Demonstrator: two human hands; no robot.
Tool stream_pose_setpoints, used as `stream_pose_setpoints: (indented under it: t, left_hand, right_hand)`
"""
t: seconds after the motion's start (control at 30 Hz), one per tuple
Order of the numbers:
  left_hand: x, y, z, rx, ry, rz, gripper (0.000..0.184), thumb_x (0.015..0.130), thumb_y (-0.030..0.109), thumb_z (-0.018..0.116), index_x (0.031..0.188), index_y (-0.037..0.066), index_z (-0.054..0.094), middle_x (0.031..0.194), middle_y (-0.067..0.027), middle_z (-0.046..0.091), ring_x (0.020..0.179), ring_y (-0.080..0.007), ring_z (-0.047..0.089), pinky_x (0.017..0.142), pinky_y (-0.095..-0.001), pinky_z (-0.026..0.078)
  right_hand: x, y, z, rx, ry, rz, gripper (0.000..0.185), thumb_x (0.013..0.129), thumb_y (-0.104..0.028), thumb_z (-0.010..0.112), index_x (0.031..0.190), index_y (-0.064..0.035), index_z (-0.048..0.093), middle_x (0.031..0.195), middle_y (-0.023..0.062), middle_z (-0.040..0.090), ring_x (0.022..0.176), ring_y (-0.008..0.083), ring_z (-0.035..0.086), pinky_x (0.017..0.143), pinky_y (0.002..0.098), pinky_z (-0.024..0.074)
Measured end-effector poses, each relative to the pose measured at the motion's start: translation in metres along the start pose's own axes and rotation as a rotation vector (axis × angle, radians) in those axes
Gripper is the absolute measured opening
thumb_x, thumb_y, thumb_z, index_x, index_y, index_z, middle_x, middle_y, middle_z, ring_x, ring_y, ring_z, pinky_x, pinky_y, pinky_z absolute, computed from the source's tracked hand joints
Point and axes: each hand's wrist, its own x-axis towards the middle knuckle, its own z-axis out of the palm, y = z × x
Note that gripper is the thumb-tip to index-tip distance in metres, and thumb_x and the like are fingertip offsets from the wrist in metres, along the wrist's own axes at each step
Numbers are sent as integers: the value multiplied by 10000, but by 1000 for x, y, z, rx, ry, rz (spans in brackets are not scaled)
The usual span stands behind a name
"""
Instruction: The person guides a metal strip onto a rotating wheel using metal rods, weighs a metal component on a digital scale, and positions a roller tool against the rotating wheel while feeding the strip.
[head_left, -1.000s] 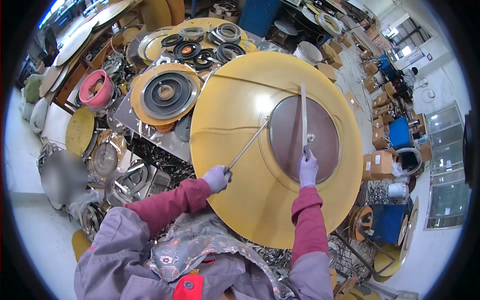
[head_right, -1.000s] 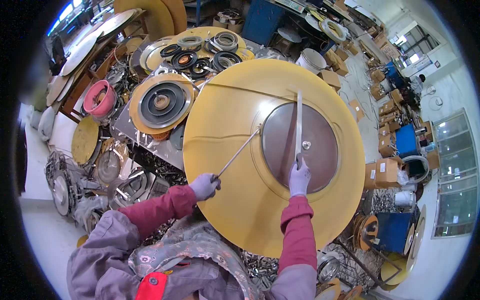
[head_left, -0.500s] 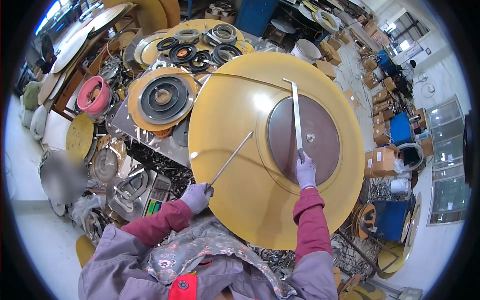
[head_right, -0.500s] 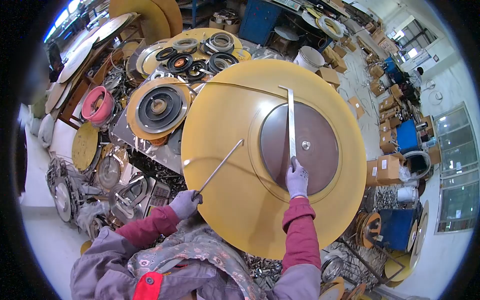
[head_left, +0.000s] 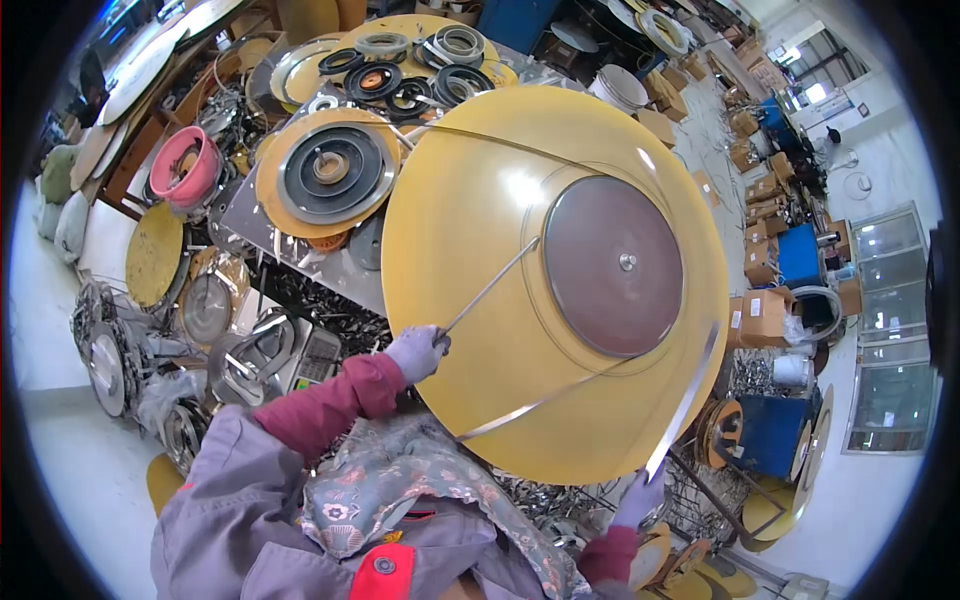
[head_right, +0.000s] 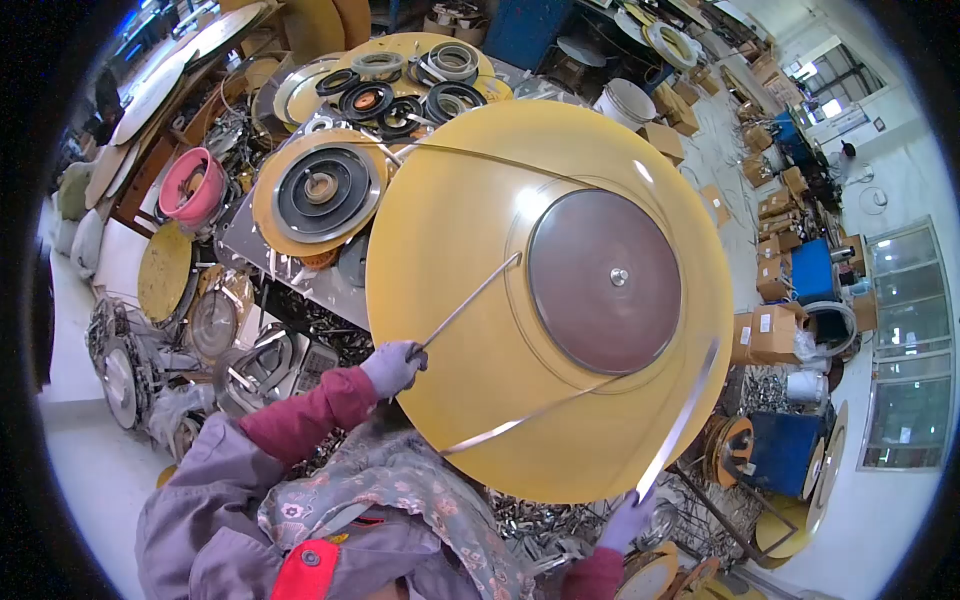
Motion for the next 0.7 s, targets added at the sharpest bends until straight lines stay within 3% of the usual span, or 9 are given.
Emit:
stream_pose_setpoints:
  t: [0.03, 0.1, 0.17, 0.2, 0.3, 0.43, 0.5, 0.63, 0.7]
  left_hand:
    - [7, -5, 4, 24, 44, 69, 179, 842, 148, 485, 802, 26, 609, 538, -103, 546, 471, -208, 569, 508, -343, 464]
    - [9, 11, -10, -40, -45, -74, 185, 849, 153, 472, 816, 33, 609, 537, -94, 548, 477, -213, 572, 501, -344, 463]
    - [9, 10, -11, -60, -61, -111, 191, 852, 155, 467, 820, 29, 607, 538, -94, 549, 476, -211, 572, 497, -344, 461]
    - [6, 11, -13, -68, -75, -122, 193, 850, 155, 467, 819, 25, 606, 537, -95, 548, 475, -207, 571, 495, -343, 460]
    - [-3, 12, -15, -58, -111, -208, 218, 847, 208, 496, 849, 20, 607, 767, -190, 625, 775, -343, 613, 711, -411, 473]
    - [-22, 20, -25, -64, -145, -226, 207, 833, 200, 510, 834, 19, 610, 767, -194, 625, 770, -349, 613, 703, -421, 474]
    - [-30, 4, -15, -39, -40, -146, 208, 833, 202, 509, 834, 20, 610, 769, -196, 626, 768, -351, 613, 697, -420, 476]
    - [-44, 0, -10, -74, -7, -189, 199, 831, 194, 514, 832, 20, 612, 778, -198, 628, 771, -355, 612, 695, -415, 478]
    - [-50, 5, -9, -131, 5, -197, 189, 831, 182, 522, 835, 18, 617, 785, -192, 632, 781, -348, 616, 701, -411, 479]
  right_hand:
    - [-29, -17, -35, -197, 8, -34, 381, 834, -47, 487, 1209, 22, 477, 960, 194, 596, 803, 315, 591, 708, 391, 469]
    - [-79, -15, -72, -98, -129, 76, 401, 803, -37, 511, 1195, 42, 482, 1098, 248, 552, 1026, 411, 504, 879, 447, 386]
    - [-136, 34, -90, -306, -50, -130, 388, 793, -44, 531, 1176, 14, 505, 1059, 220, 571, 989, 389, 534, 852, 439, 409]
    - [-147, 30, -97, -261, -142, -139, 393, 790, -46, 536, 1178, 4, 503, 1051, 215, 573, 974, 389, 539, 841, 442, 413]
    - [-168, -13, -122, -191, -331, -195, 399, 786, -45, 544, 1182, -23, 499, 1017, 198, 579, 920, 387, 550, 803, 450, 424]
    - [-133, -75, -84, -184, -391, -273, 362, 811, -31, 517, 1172, -7, 489, 948, 206, 568, 822, 371, 565, 705, 439, 452]
    - [-111, -105, -58, -168, -360, -348, 332, 834, -20, 489, 1164, 13, 479, 960, 213, 563, 808, 345, 590, 672, 407, 486]
    - [-62, -172, -17, -50, -358, -387, 386, 827, -12, 485, 1211, -5, 453, 923, 200, 558, 836, 326, 586, 707, 398, 477]
    - [-33, -201, 5, 19, -340, -398, 380, 859, -48, 490, 1230, 16, 437, 925, 250, 543, 828, 388, 553, 708, 416, 443]
